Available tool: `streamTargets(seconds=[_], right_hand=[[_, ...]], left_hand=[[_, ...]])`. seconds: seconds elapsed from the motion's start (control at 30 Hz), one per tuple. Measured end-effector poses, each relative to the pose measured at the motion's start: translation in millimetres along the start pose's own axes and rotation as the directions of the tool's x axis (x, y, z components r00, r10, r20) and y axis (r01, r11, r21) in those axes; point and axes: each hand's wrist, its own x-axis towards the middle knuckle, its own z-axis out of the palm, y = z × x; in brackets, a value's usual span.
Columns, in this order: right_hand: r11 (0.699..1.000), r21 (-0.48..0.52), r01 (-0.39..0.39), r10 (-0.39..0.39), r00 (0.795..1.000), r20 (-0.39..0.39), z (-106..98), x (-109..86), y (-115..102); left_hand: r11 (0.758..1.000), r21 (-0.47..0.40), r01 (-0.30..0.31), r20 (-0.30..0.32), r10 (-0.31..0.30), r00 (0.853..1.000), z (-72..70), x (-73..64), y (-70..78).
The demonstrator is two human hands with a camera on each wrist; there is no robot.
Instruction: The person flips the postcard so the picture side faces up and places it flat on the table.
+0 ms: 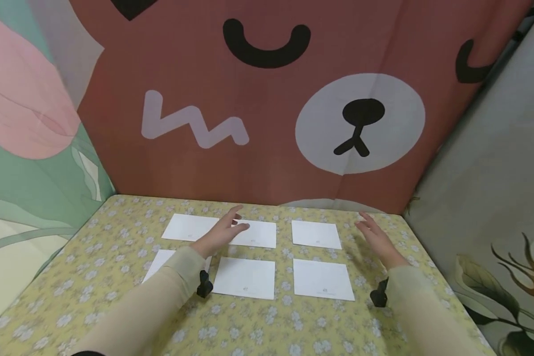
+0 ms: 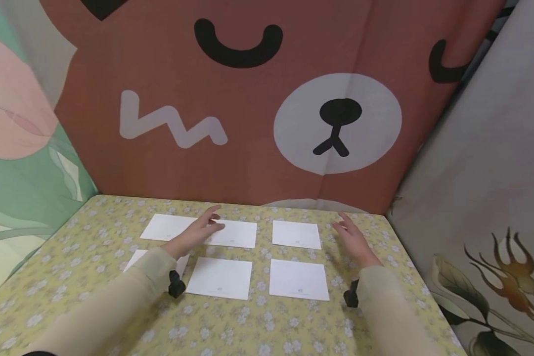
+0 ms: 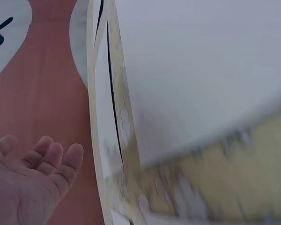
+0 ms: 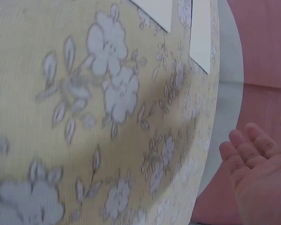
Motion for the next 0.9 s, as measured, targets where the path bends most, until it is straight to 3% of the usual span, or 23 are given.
streamTargets(seconds=[0.17, 0.27, 0.37, 0.47, 0.53, 0.67, 0.77, 0.9], right_hand=[[1.0, -0.016, -0.012, 0.012, 1.0, -0.006, 11.8, 9.4, 3.1], [0.999, -0.05, -0.004, 0.004, 1.0, -0.012, 16.6, 14.1, 3.5], [0.993, -0.115, 0.003, -0.006, 1.0, -0.027, 18.4, 19.3, 3.4], [0.988, -0.152, 0.018, -0.027, 0.998, -0.057, 18.0, 23.9, 3.2], [0.987, -0.159, 0.033, -0.045, 0.997, -0.069, 18.7, 27.3, 3.1], [0.995, -0.102, 0.009, -0.016, 0.997, -0.071, 24.4, 35.6, 2.1], [0.997, -0.069, -0.026, 0.021, 0.997, -0.078, 28.8, 43.0, 1.2], [0.996, -0.072, -0.044, 0.035, 0.992, -0.119, 28.5, 50.6, 0.9]], left_hand=[[1.0, 0.02, -0.015, -0.006, 0.016, 1.0, 25.9, 9.8, 7.9], [1.0, 0.003, -0.012, 0.022, 0.012, 1.0, 42.1, 15.5, 15.3], [0.999, -0.053, -0.003, 0.052, 0.005, 0.999, 56.8, 21.7, 21.7], [0.982, -0.185, 0.029, 0.087, -0.013, 0.996, 71.0, 26.8, 25.2], [0.954, -0.292, 0.069, 0.112, -0.037, 0.993, 79.2, 27.9, 26.3], [0.866, -0.478, 0.149, 0.173, -0.074, 0.982, 91.3, 25.5, 30.4], [0.809, -0.558, 0.183, 0.2, -0.082, 0.976, 98.6, 24.4, 36.6], [0.759, -0.612, 0.222, 0.206, -0.118, 0.971, 111.7, 29.5, 41.6]])
